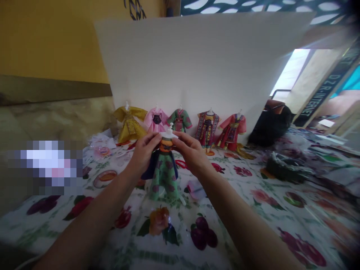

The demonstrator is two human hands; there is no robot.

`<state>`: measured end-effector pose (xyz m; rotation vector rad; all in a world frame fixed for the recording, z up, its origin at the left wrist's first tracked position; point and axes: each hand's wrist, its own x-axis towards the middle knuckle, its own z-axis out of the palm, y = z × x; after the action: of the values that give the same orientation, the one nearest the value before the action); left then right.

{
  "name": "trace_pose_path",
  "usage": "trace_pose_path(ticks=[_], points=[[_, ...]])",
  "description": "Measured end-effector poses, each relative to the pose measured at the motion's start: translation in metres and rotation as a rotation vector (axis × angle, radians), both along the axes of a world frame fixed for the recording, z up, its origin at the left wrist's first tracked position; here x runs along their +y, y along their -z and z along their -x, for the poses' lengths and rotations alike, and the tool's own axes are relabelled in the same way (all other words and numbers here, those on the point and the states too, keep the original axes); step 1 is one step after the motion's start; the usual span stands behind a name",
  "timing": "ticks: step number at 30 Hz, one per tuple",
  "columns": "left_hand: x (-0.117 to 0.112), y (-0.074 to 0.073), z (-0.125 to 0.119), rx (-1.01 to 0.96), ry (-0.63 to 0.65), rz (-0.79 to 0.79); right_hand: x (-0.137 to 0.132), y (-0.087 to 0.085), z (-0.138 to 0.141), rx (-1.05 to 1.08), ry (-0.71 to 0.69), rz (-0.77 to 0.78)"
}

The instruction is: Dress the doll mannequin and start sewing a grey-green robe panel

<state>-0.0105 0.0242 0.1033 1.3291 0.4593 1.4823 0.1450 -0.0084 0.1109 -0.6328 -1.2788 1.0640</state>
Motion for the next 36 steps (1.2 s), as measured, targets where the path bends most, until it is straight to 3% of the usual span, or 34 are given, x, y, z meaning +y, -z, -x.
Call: trace_pose_path(ticks=[7, 12, 19, 25, 36], points=[[0.0, -0.003, -0.002, -0.043, -0.097, 0.033, -0.003, 0.001, 0.007, -0.058, 0.034, 0.031], [-0.001, -0.001, 0.001, -0.012, -0.172, 0.021, -0.002, 0.007, 0.013, -0.134, -0.084, 0.008], [-0.001, 0.016, 0.009, 0.064, -0.1, 0.011, 0.004, 0.013, 0.015, -0.119, -0.049, -0.062], [0.003, 0.03, 0.007, 0.107, -0.231, -0.036, 0.009, 0.018, 0.015, -0.128, 0.003, -0.095], [0.004, 0.034, 0.006, 0.052, -0.178, -0.028, 0.006, 0.012, 0.008, -0.202, -0.011, -0.149]])
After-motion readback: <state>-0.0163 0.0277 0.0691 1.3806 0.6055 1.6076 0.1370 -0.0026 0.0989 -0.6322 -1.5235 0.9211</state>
